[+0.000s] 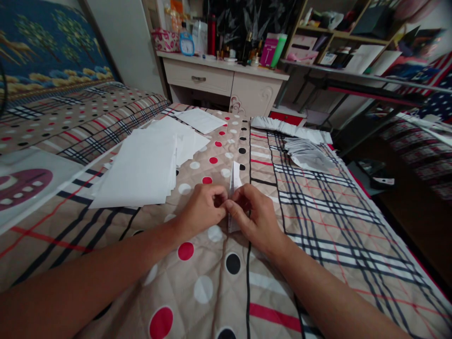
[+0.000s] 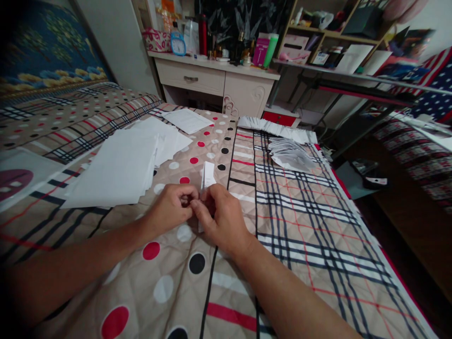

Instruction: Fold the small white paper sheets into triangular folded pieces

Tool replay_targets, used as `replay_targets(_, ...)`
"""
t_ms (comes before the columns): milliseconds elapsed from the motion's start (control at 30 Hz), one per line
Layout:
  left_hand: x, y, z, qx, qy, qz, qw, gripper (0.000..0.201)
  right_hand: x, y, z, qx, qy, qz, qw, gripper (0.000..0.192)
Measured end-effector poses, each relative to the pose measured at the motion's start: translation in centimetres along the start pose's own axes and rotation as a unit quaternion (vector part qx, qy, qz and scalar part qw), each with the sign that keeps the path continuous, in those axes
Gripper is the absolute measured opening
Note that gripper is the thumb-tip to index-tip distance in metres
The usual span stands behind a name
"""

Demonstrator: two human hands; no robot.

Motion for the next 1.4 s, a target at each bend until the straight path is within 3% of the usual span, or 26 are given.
replay_targets(233,0.0,0.1,-0.2,0.001,-0.032,-0.021,0.999,0.010,0.1,0.0,-1.5,0.069,-0.021,-0.023,0.997,0.021)
replay_targets(367,0.0,0.2,-0.8,0.044,-0.035,-0.029,0.998,0.010,-0.4,-0.3,-1.8,0.066,-0.009,-0.036,0.997,0.012)
replay_targets(467,-0.3,0.3,-1.3,0.107,-0.089,-0.038,0.990,0.021,-1.4,-0.4,-1.9,0.033,0.003,-0.070,0.997,0.018)
replay_targets(600,-0.1,0.6,-1.8,0.189,-0.267,0.012,0.945,0.034,-2.3,-0.3,-1.9,0.001,0.020,-0.079,0.997,0.024)
replay_targets(733,0.2,0.7,-1.6,0.186,-0.420,0.047,0.887,0.039,-2.4,-0.4,-1.2,-0.042,0.051,-0.044,0.997,0.025)
replay_targets(867,0.5,0.7,-1.8,0.198,-0.498,0.048,0.843,0.037,-2.1,-0.6,-0.8,-0.055,0.038,-0.030,0.997,0.025)
replay_targets(1033,0.5,0.8,-2.5,0.229,-0.525,0.035,0.819,0.022,-1.8,-0.7,-0.4,-0.067,0.017,-0.004,0.998,0.025)
replay_targets(1233,-0.5,0.7,-2.4,0.253,-0.513,0.019,0.820,0.019,-3.6,-0.6,-1.0,-0.049,0.061,-0.084,0.993,0.022)
replay_targets(1400,-0.1,0.8,-2.0,0.270,-0.508,0.029,0.818,0.021,-2.5,-0.8,-1.2,-0.014,0.149,0.012,0.989,0.023)
Point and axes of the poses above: each hand's wrist, its own y-axis away from the middle knuckle, its own x-axis out of the palm, z = x × y, the point moved 6 cm from there along -y, towards the middle knuckle, and after that the axes turned 4 degrees about z, right-handed, at the moved point
